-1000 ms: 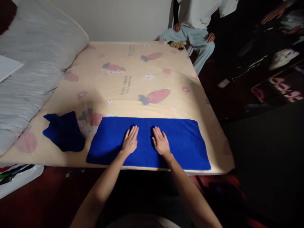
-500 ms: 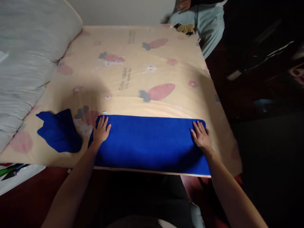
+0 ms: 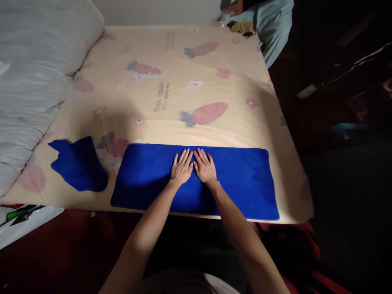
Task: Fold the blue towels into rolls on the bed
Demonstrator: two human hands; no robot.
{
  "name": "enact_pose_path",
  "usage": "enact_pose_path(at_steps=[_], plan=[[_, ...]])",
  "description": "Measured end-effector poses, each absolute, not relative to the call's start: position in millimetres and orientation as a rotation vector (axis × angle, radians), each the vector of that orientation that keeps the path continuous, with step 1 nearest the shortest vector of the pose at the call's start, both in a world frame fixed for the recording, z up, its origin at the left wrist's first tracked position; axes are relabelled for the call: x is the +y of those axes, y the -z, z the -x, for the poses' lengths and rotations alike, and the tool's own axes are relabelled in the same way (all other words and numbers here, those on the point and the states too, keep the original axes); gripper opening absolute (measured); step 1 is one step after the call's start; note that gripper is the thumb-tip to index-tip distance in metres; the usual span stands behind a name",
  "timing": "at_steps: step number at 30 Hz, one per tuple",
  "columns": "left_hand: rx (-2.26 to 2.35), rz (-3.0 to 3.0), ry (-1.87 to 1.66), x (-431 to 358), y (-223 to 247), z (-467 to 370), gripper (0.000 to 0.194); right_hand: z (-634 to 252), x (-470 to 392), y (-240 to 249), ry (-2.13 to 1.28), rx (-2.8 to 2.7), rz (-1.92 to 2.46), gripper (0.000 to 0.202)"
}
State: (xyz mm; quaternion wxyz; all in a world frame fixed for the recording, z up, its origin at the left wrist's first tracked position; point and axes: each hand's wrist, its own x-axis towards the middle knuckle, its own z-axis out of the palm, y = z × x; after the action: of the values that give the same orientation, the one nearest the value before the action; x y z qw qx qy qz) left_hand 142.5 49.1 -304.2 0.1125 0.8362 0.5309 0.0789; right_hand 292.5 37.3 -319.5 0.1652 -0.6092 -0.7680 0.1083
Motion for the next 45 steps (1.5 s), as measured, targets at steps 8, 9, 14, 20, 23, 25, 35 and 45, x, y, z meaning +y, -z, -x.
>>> enact_pose_path(at_steps=[8, 9, 14, 20, 23, 25, 35, 45], plan=[[2.138, -2.112, -0.198, 80.4, 287.4, 56.2, 0.062, -489.1, -4.7, 319.3, -0.014, -1.923, 2.186, 0.059], [2.158, -2.092, -0.199, 80.0, 281.9, 74.8, 0.062, -509.2, -12.3, 317.7, -0.028, -1.922, 2.234, 0.060], [2.090, -2.220, -0.260, 64.0, 266.0, 57.7, 0.060, -493.0, -22.3, 308.3, 0.087, -1.877, 2.252, 0.061], [1.675, -2.454, -0.244, 1.2, 287.8, -105.6, 0.058, -302.6, -20.9, 311.9, -0.185, -2.067, 1.827, 0.060], [1.621, -2.464, -0.256, -30.9, 298.2, -138.7, 0.060, -258.3, -34.5, 317.2, -0.299, -2.059, 1.810, 0.062], [1.621, -2.472, -0.227, -42.3, 301.4, -124.7, 0.059, -268.1, -45.9, 319.6, -0.271, -2.069, 1.809, 0.058], [1.948, -2.426, -0.185, -51.7, 295.8, 120.8, 0.058, -499.2, -131.8, 325.3, 0.040, -1.958, 2.095, 0.056], [1.747, -2.549, -0.182, -54.1, 268.4, 75.6, 0.057, -456.1, -110.0, 299.6, 0.000, -2.131, 1.956, 0.057]])
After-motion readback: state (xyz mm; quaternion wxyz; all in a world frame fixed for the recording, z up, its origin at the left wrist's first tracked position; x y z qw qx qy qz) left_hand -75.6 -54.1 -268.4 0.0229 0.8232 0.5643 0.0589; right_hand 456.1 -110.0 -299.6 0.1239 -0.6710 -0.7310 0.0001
